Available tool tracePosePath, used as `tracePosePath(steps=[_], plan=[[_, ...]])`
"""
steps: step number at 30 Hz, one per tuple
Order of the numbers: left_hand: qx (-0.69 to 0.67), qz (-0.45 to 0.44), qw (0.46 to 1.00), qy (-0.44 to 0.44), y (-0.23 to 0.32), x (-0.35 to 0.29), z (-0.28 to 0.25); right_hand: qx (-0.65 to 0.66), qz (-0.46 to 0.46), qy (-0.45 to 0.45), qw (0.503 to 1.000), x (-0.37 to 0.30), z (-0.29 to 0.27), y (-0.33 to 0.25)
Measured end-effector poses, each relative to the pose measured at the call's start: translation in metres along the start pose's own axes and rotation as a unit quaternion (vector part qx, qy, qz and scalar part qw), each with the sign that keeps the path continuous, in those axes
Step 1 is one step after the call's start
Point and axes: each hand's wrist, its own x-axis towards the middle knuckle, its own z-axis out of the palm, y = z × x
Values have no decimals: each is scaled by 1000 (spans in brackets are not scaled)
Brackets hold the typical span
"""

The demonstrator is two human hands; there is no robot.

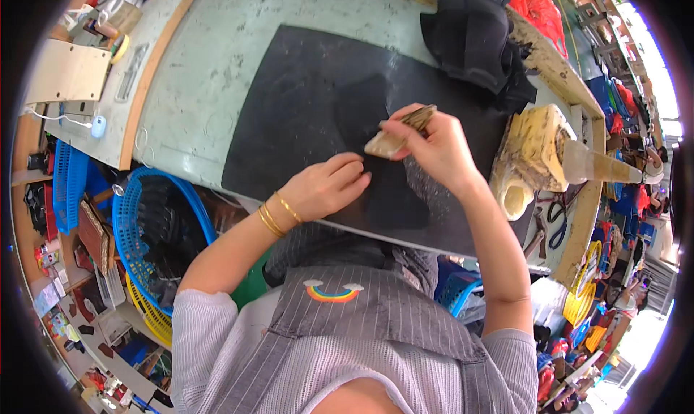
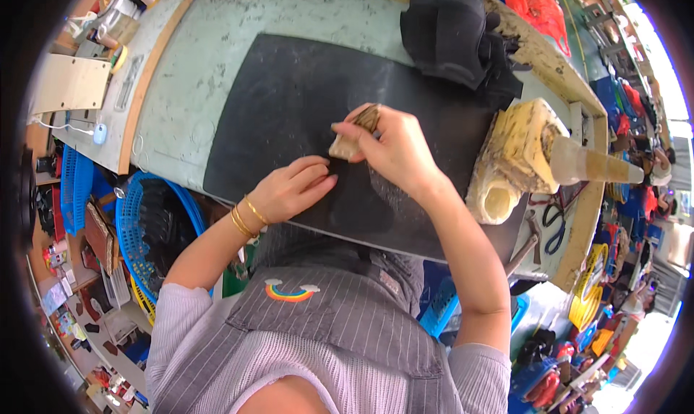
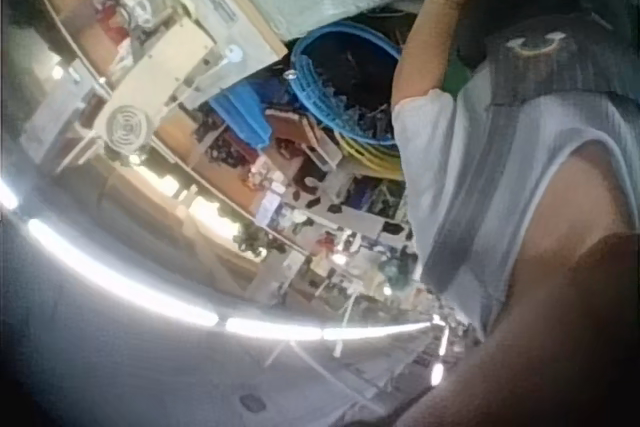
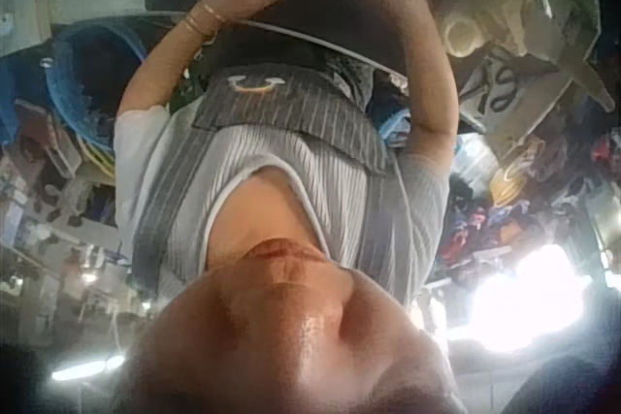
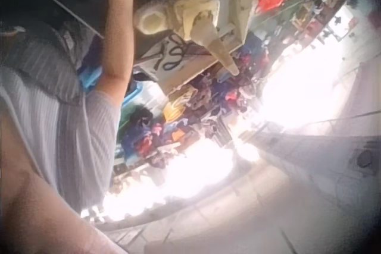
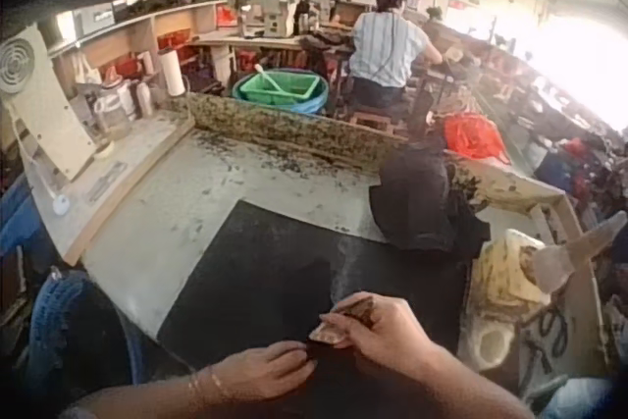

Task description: The person places fabric pieces onto the work surface and applies glue to each piece using a handheld brush.

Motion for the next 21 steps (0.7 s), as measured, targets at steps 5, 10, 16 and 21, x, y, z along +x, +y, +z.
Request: tracePosePath(steps=[5, 10, 16, 21], plan=[[17, -9, 999, 28, -4, -4, 9, -86, -83, -12, 993, -49, 6, 20], [28, -23, 999, 22, 3, -2, 6, -69, -35, -73, 994, -109, 1, 17], [7, -50, 999, 17, -1, 4, -14, -52, -91, 146, 984, -72, -31, -36], [-54, -90, 995, 0, -7, 0, -22, -87, -80, 105, 988, 20, 3, 5]])
